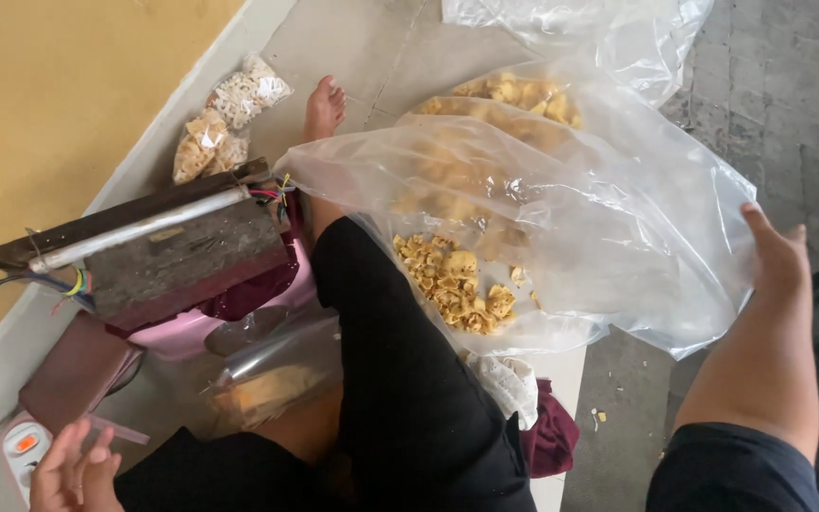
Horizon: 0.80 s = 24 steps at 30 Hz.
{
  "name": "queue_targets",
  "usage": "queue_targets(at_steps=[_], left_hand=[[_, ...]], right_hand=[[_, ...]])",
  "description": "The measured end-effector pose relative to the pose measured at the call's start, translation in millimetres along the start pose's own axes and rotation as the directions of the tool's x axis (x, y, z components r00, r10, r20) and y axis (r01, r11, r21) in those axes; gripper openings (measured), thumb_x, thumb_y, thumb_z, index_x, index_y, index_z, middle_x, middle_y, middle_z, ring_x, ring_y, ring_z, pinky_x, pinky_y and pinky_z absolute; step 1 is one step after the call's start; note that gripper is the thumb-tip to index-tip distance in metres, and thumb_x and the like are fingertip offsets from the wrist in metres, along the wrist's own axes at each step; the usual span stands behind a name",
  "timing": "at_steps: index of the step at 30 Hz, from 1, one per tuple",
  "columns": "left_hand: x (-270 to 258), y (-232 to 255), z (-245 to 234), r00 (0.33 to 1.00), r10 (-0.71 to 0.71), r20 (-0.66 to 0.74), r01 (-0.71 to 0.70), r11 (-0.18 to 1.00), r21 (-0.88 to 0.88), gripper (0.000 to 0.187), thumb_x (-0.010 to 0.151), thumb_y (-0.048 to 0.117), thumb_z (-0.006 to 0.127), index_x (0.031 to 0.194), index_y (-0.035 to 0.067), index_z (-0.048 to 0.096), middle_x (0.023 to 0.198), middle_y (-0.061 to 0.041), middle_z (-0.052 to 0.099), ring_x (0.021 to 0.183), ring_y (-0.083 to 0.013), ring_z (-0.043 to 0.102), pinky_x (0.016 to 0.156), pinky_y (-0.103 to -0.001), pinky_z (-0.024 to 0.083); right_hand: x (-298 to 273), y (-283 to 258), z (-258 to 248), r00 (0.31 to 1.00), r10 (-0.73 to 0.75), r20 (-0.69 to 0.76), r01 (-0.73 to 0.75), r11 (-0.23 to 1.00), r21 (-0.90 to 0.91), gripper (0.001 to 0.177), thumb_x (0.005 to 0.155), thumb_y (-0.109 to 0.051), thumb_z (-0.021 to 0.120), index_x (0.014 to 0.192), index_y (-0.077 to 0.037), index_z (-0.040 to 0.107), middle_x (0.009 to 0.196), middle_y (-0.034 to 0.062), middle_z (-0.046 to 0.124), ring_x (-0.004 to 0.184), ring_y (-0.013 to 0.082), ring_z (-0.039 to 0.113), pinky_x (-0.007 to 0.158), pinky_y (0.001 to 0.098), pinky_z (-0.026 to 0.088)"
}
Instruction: Manually filling small plastic bags with snack chips from a bulk container and sealing them with a heat sealer.
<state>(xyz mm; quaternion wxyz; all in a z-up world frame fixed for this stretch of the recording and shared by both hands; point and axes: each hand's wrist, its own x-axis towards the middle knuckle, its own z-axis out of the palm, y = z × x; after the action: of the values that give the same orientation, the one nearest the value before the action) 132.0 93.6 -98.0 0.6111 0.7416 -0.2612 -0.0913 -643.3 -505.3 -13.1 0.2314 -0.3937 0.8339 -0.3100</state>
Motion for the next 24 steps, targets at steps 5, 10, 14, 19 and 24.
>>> queue_targets(at_steps=[5,10,14,19,24], left_hand=[[3.3,79.5,46.7,0.998,-0.036,0.048,0.038,0.998,-0.054,0.041,0.105,-0.010,0.048,0.145,-0.015,0.041,0.147,-0.035,0.050,0.120,-0.0374,0.058,0.091,-0.037,0.046],[1.0,124.6,59.2,0.996,0.009,0.088,-0.006,0.999,-0.040,0.040,0.102,-0.009,0.051,0.141,-0.016,0.042,0.143,-0.032,0.051,0.118,-0.0383,0.060,0.097,-0.039,0.047],[-3.6,134.0,55.8,0.994,0.001,0.111,0.011,0.994,-0.110,0.042,0.101,-0.005,0.049,0.142,-0.010,0.043,0.145,-0.025,0.050,0.120,-0.0333,0.059,0.101,-0.038,0.046],[-13.0,138.5,43.9,0.997,-0.035,0.074,0.044,0.992,-0.121,0.043,0.099,-0.006,0.051,0.141,-0.010,0.044,0.144,-0.024,0.053,0.120,-0.0314,0.060,0.100,-0.037,0.047],[-12.5,126.3,26.0,0.996,-0.059,0.069,0.063,0.997,-0.054,0.043,0.098,-0.005,0.052,0.140,-0.008,0.047,0.144,-0.023,0.055,0.119,-0.0300,0.062,0.097,-0.036,0.048]], right_hand=[[-8.5,-41.3,51.9,0.958,-0.171,0.231,0.191,0.979,-0.067,0.025,0.087,-0.026,0.084,0.108,-0.013,0.077,0.072,-0.0006,0.058,0.055,0.0122,0.041,0.046,0.0321,0.032],[-92.0,-150.8,40.9,0.690,-0.708,-0.152,0.684,0.569,0.456,0.019,0.114,0.000,0.070,0.122,-0.001,0.053,0.112,0.0044,0.071,0.086,0.0086,0.068,0.075,0.0193,0.056],[-264.8,-240.7,1.6,0.005,-0.948,-0.318,0.976,-0.065,0.210,0.020,0.122,0.014,0.045,0.127,0.018,0.064,0.123,0.0279,0.068,0.108,0.0379,0.063,0.101,0.0455,0.052],[-349.3,-233.2,-20.9,0.126,-0.927,-0.354,0.966,0.033,0.258,0.049,0.134,-0.021,0.039,0.135,0.023,0.062,0.114,0.0301,0.065,0.103,0.0422,0.071,0.091,0.0481,0.066],[-311.7,-241.5,24.5,0.047,-0.907,-0.419,0.997,0.017,0.075,0.042,0.130,-0.019,0.046,0.128,0.017,0.068,0.108,0.0239,0.073,0.092,0.0337,0.075,0.080,0.0399,0.066]])
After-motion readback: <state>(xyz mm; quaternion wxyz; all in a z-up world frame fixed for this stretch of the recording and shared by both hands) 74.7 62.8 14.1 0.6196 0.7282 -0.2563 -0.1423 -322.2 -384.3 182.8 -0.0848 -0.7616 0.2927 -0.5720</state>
